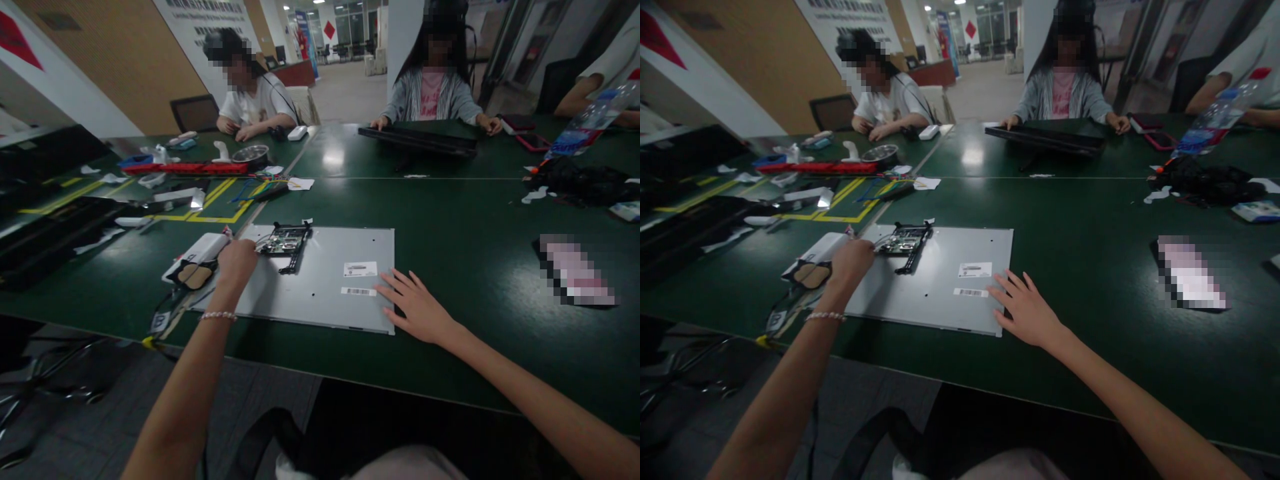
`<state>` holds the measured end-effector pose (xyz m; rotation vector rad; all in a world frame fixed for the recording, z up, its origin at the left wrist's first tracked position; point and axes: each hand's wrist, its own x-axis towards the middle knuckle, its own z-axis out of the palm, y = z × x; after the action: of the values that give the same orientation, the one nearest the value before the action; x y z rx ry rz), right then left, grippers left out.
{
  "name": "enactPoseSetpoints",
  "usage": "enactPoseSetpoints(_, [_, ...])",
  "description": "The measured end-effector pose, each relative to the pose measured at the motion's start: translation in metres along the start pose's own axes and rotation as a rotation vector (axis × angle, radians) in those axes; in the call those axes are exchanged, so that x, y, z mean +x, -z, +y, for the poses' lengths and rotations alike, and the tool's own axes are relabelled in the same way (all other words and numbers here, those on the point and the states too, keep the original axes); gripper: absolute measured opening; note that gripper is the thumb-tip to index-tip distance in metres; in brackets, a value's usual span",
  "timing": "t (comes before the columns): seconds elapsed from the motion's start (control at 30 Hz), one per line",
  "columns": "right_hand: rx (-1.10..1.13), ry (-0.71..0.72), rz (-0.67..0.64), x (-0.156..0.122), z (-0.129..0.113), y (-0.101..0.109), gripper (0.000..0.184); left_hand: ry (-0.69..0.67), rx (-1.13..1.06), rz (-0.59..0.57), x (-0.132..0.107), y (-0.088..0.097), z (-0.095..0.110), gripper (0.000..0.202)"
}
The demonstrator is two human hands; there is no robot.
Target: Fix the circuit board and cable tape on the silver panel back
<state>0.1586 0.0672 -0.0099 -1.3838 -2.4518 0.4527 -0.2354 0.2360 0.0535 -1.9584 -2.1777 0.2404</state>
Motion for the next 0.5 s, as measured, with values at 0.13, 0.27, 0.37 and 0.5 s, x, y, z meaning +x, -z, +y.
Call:
enactPoseSetpoints(0.13, [-0.021,-0.001,-0.01,0.001,0.0,0.0,0.054,0.011,-0.014,0.08,0.026,0.025,-0.001,0.035])
enactPoseSetpoints(0.27, [-0.042,-0.012,-0.036,0.002,0.0,-0.002,0.055,-0.068,-0.028,0.2,0.054,0.043,0.019,0.036])
enactPoseSetpoints(0.37, [-0.043,-0.013,-0.041,0.002,0.001,-0.002,0.056,-0.196,-0.053,0.216,0.069,0.039,0.046,0.037])
enactPoseSetpoints(0.5, [-0.035,-0.014,-0.043,0.002,0.001,-0.002,0.056,-0.289,-0.172,0.093,0.08,0.017,0.078,0.044])
